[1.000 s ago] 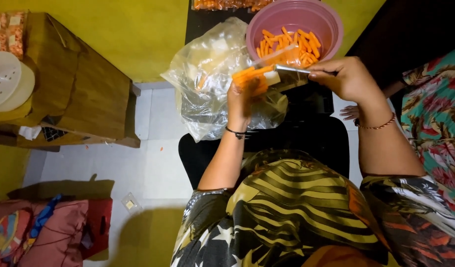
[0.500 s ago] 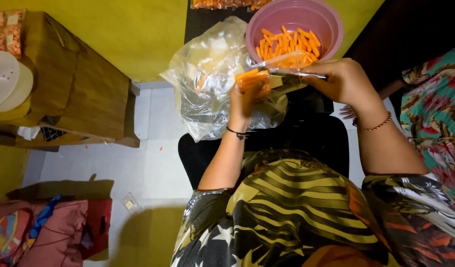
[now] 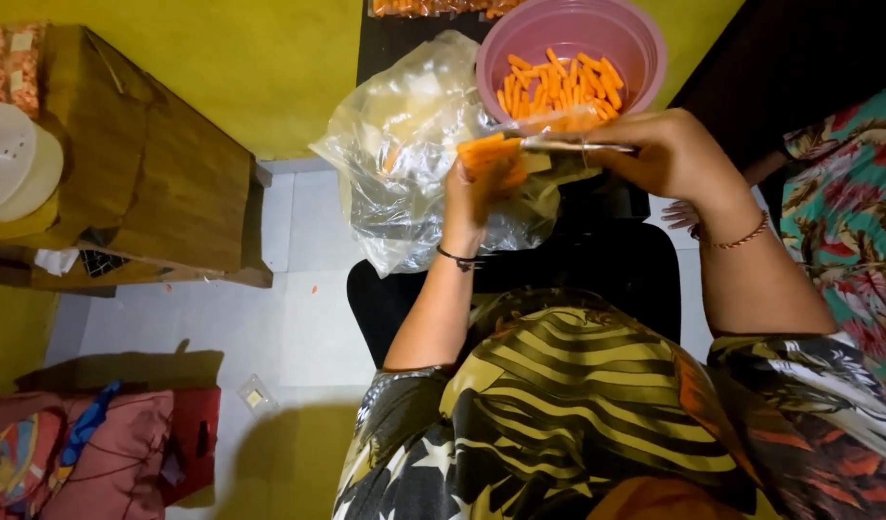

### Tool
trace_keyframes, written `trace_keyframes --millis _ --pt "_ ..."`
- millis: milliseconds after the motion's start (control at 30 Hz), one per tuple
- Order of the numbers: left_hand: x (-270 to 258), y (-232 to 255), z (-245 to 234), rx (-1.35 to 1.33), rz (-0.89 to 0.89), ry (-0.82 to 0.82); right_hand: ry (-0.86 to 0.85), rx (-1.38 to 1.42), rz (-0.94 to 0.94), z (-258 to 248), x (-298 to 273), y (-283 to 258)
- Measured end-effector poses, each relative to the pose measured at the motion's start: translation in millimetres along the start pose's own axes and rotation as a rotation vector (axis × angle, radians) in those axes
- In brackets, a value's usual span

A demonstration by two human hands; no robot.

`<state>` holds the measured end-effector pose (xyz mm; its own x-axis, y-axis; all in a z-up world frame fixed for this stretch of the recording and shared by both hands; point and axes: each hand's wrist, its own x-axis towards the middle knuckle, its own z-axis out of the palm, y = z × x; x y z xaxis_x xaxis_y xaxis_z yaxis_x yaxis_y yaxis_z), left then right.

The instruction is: Packing orange snack sticks into small plastic bags using tongs.

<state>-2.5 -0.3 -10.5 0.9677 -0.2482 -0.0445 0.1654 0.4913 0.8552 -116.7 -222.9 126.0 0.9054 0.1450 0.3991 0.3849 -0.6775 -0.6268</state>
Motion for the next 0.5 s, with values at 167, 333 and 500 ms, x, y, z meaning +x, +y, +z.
trace_keyframes --millis 167,333,500 --pt "6.8 -9.8 -7.4 -0.027 -0.005 0.035 -0.042 -0.026 -0.042 -1.4 3.7 4.8" --pt "11.4 25.7 -18.5 -0.245 -0.069 0.045 -0.025 -0.244 -0.057 -30.5 8.0 0.4" --pt "11.9 41.5 -35.9 -0.326 0.064 0.186 0.131 -1.005 -0.034 -44.9 24.8 53.7"
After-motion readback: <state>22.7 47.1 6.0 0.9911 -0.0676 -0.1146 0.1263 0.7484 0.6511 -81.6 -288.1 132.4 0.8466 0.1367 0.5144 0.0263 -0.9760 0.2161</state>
